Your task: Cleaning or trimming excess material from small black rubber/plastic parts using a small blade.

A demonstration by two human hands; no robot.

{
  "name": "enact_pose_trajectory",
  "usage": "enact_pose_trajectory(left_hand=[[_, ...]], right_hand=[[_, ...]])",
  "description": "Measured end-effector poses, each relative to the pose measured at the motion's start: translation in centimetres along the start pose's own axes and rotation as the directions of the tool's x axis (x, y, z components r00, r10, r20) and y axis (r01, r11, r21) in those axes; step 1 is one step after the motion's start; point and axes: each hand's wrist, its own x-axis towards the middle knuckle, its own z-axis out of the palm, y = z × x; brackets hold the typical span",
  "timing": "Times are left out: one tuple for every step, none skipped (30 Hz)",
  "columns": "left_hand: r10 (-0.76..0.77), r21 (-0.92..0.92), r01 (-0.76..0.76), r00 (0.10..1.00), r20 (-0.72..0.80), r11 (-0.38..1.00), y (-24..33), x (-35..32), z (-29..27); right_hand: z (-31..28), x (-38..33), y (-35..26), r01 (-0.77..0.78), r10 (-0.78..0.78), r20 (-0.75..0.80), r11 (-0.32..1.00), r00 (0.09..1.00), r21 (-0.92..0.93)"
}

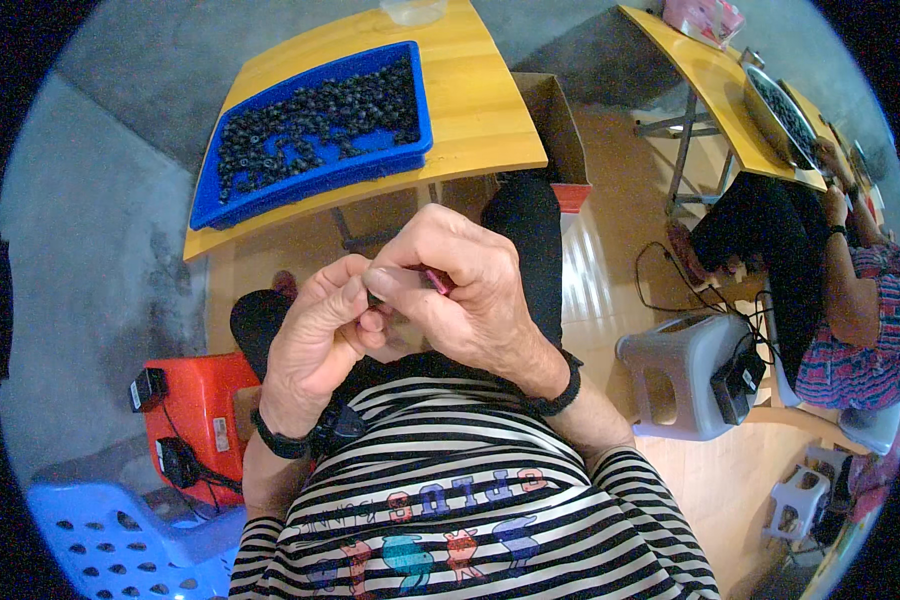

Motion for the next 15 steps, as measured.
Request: enact_pose_trajectory(left_hand=[[-0.001,-0.002,0.001,1.000,-0.001,1.000,0.0,0.0,-0.1],[-0.018,0.005,0.019,1.000,-0.009,1.000,0.0,0.0,-0.2],[-0.036,0.011,0.036,0.999,-0.016,0.999,0.1,0.0,-0.2],[-0.036,0.011,0.036,0.999,-0.017,0.999,0.0,0.0,-0.2],[-0.021,-0.026,0.020,0.999,-0.032,0.999,0.0,-0.1,-0.2],[-0.006,-0.062,0.003,0.999,-0.048,0.998,0.0,-0.1,-0.2],[-0.006,-0.062,0.003,0.999,-0.049,0.998,0.0,-0.1,-0.4],[0.008,-0.050,-0.010,0.999,-0.034,0.999,0.1,-0.1,-0.6],[0.023,-0.038,-0.023,1.000,-0.019,0.999,0.2,-0.1,-0.7],[0.023,-0.039,-0.024,1.000,-0.020,0.999,0.2,-0.2,-0.7],[0.020,-0.045,-0.021,0.999,-0.031,0.999,0.2,-0.3,-0.7],[0.016,-0.051,-0.018,0.999,-0.043,0.999,0.2,-0.4,-0.7],[0.015,-0.051,-0.017,0.999,-0.043,0.999,0.2,-0.4,-0.6],[0.021,-0.050,-0.023,0.999,-0.049,0.999,0.1,-0.4,-0.5],[0.026,-0.048,-0.029,0.998,-0.056,0.998,0.1,-0.4,-0.5]], right_hand=[[0.0,0.1,0.0,-0.022,0.023,0.017,1.000,1.000,-0.018],[0.0,0.1,0.2,-0.024,0.025,0.018,1.000,1.000,-0.018],[-0.1,0.2,0.4,-0.006,0.006,0.017,1.000,1.000,-0.031],[0.0,0.2,0.5,0.013,-0.012,0.017,0.999,1.000,-0.043],[0.0,0.1,0.6,0.012,-0.012,0.018,0.999,1.000,-0.043],[0.1,-0.1,0.7,-0.026,0.026,-0.028,1.000,0.999,0.002],[0.2,-0.2,0.7,-0.061,0.065,-0.071,0.997,0.995,0.049],[-0.1,-0.3,0.5,-0.062,0.065,-0.071,0.997,0.995,0.050],[-0.8,-0.4,0.2,-0.112,0.112,0.004,0.994,0.994,-0.004],[-1.3,-0.6,0.0,-0.158,0.162,0.076,0.986,0.984,-0.062],[-1.7,-0.8,0.2,-0.158,0.162,0.078,0.985,0.984,-0.063],[-1.9,-1.1,0.5,-0.099,0.111,0.124,0.990,0.986,-0.099],[-2.0,-1.2,0.6,-0.038,0.061,0.171,0.991,0.983,-0.132],[-1.9,-1.3,0.6,-0.039,0.061,0.171,0.990,0.983,-0.132],[-1.5,-1.4,0.6,0.003,0.014,0.143,0.994,0.990,-0.113]])
